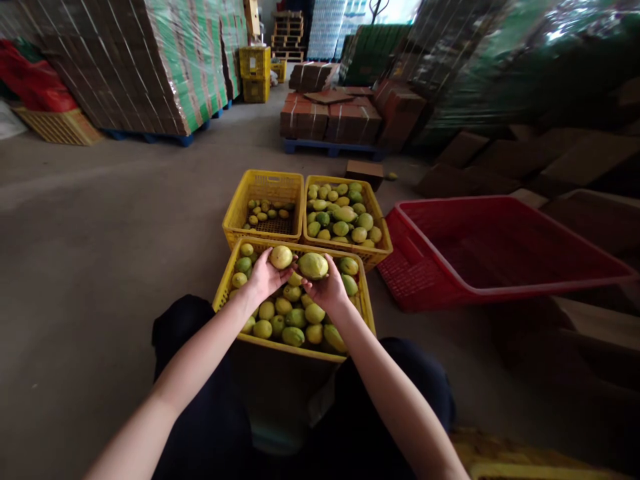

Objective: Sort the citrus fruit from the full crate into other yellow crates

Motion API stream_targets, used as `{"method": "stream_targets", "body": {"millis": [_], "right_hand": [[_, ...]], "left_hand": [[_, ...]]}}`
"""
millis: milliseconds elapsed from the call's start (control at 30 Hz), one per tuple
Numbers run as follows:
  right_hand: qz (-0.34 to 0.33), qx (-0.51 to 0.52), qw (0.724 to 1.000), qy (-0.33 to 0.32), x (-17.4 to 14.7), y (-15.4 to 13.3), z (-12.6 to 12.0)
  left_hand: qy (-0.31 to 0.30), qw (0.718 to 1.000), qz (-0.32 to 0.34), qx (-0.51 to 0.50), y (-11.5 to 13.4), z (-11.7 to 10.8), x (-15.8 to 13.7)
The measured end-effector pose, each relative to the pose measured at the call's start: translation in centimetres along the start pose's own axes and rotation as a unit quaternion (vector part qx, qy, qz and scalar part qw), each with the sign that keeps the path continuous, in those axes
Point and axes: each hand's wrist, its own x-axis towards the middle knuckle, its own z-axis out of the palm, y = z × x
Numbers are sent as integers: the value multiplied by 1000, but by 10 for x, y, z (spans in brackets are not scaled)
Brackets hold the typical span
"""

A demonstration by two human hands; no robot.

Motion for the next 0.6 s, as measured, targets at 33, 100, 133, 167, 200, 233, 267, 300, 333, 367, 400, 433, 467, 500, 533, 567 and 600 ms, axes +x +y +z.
{"method": "stream_targets", "body": {"millis": [33,100,133,167,200,233,267,300,333,367,400,433,467,500,533,567,600], "right_hand": [[-11,5,1000,-6,-1,0,0],[-40,20,999,-26,-2,-1,2],[-57,27,997,-38,-3,-1,3],[-73,35,995,-50,-4,-1,4],[-87,41,993,-61,-4,-1,5],[-97,45,992,-68,-5,0,6],[-101,46,991,-70,-5,0,7],[-101,43,991,-72,-6,1,8],[-96,36,992,-73,-6,2,8],[-89,26,993,-77,-7,3,7],[-82,16,993,-84,-7,4,7],[-78,6,992,-96,-7,5,6],[-76,-2,991,-109,-7,5,5],[-76,-9,989,-124,-7,5,3],[-77,-16,987,-138,-7,5,2],[-77,-25,985,-150,-7,5,1],[-76,-34,984,-160,-7,4,0]], "left_hand": [[-2,1000,11,-6,0,0,0],[-6,999,44,-20,0,0,-2],[-8,998,62,-27,1,0,-3],[-10,996,78,-35,2,1,-5],[-15,995,90,-43,3,2,-6],[-17,994,97,-50,3,3,-7],[-18,993,100,-55,4,3,-7],[-17,994,97,-57,5,3,-8],[-15,994,90,-56,6,3,-9],[-11,995,80,-51,6,3,-9],[-6,996,71,-44,7,3,-10],[-2,997,64,-38,7,3,-11],[2,998,59,-32,7,3,-12],[6,998,57,-27,7,4,-13],[10,998,56,-24,7,5,-14],[12,998,57,-22,7,5,-16],[12,998,60,-20,7,6,-17]]}}
